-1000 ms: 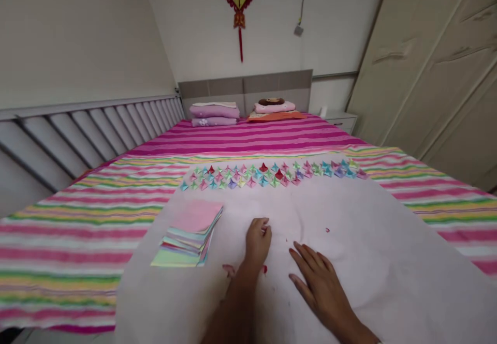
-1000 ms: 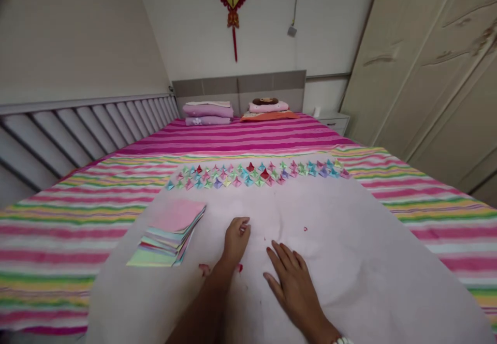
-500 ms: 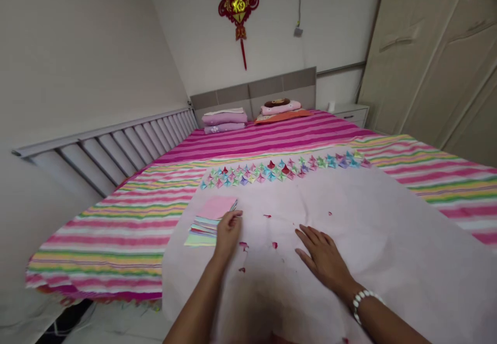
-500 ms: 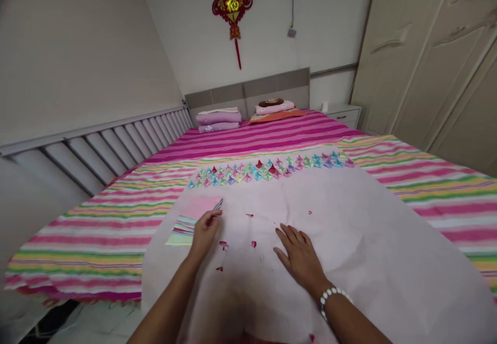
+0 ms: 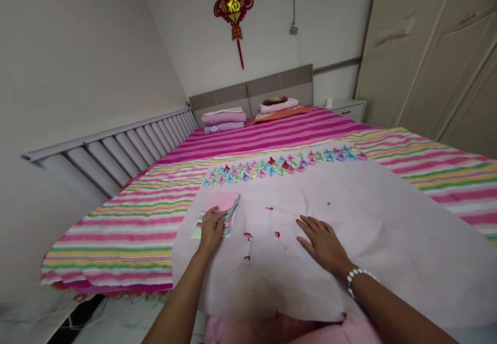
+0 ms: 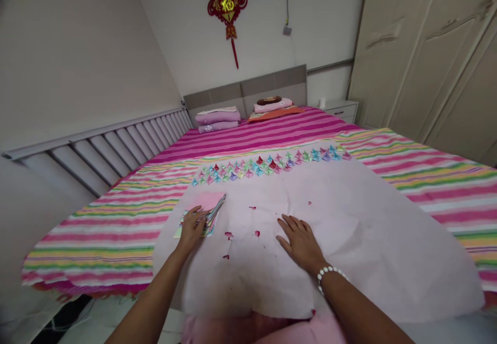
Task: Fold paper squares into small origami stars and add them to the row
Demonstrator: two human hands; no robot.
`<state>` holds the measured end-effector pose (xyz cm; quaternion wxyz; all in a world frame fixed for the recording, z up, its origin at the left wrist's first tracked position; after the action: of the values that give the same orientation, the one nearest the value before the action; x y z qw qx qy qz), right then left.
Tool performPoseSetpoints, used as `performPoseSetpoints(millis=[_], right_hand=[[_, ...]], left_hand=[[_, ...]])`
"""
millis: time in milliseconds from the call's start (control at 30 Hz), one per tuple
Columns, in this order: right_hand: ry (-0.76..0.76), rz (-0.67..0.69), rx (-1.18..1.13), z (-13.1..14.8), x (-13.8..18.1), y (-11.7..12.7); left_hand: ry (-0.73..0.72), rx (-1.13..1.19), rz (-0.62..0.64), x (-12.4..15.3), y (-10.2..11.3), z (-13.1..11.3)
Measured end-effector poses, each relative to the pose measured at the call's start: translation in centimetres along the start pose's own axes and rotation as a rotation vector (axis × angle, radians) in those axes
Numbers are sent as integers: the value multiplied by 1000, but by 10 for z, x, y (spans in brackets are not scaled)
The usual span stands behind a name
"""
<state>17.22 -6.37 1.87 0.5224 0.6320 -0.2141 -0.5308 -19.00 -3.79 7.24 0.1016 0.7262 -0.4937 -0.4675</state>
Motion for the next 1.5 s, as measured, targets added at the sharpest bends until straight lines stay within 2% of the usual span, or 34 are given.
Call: performPoseSetpoints(millis=[200,367,667,1500], right_hand=[[3,-3,5,-1,0,-2],[8,-8,9,-1,0,-2],[10,-5,12,-2,1,-3],[4,23,20,0,0,-1]], left_hand=[[-15,-84,39,-7,-8,9],[-12,-117,59,-10,-6,16],[-29,-125,24,-4,8,5],[-66,-66,89,-10,-4,9]])
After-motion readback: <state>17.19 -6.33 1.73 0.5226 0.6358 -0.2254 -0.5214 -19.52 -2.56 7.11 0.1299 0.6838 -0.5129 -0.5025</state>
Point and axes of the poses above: each hand's wrist, its own x-axis away from the middle knuckle, its own y-axis out of the back of the hand, z = x × y, the point moved 3 cm from there along -x, towards the middle knuckle, and after that the axes turned 3 degrees about x, right-handed, at the moved point
